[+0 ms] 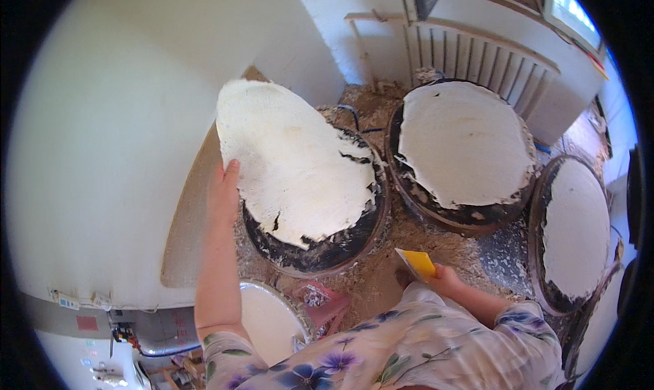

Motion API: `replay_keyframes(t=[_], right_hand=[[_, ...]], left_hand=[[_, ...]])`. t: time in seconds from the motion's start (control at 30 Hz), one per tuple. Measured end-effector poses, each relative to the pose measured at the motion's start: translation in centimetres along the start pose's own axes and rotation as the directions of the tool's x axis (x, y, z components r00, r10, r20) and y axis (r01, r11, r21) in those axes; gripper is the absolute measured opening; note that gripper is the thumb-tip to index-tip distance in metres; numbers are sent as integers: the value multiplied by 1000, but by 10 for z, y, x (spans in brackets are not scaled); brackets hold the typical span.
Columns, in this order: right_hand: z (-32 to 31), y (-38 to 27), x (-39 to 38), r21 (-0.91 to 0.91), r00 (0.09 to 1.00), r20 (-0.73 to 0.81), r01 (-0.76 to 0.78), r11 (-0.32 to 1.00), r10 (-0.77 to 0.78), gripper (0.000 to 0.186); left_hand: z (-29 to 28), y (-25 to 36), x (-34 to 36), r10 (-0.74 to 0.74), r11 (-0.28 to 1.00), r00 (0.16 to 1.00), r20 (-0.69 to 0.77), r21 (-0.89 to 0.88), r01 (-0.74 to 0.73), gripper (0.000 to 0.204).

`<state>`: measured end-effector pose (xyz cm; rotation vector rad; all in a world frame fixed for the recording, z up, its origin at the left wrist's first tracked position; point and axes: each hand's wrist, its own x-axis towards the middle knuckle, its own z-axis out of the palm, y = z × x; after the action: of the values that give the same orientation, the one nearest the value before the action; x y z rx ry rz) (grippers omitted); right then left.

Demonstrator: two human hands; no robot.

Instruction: The person ladles batter onto several round griddles and spreads it evenly with a yellow scraper. They then lift the cooked crepes and place them into a large bowl. The process is repeated across multiple griddles.

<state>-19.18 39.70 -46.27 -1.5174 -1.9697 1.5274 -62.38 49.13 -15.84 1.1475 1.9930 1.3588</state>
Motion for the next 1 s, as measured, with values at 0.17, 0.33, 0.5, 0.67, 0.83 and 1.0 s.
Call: replay_keyframes(t=[0.17, 0.33, 0.5, 0.67, 0.83, 1.0], right_hand=[[11, 32, -54, 139, 994, -75, -66, 988, 77, 23], [32, 61, -128, 616, 981, -142, -15, 788, 129, 23], [31, 73, -209, 850, 949, -168, 3, 527, 265, 30], [7, 48, -269, 957, 973, -188, 151, 246, 134, 34], [-32, 28, -317, 933, 954, -266, 291, 211, -137, 44], [-57, 43, -385, 972, 919, -132, 194, 134, -371, 57]], left_hand=[[1, 97, -63, 190, 973, 933, 305, 67, -220, 38], [1, 149, -163, 120, 886, 802, 585, 302, -352, 34], [-14, 159, -271, 32, 778, 675, 737, 406, -479, 29], [-30, 173, -364, -3, 573, 613, 790, 503, -647, 23], [-40, 196, -440, 43, 534, 530, 847, 429, -728, 17], [-33, 205, -499, 163, 599, 556, 815, 366, -712, 11]])
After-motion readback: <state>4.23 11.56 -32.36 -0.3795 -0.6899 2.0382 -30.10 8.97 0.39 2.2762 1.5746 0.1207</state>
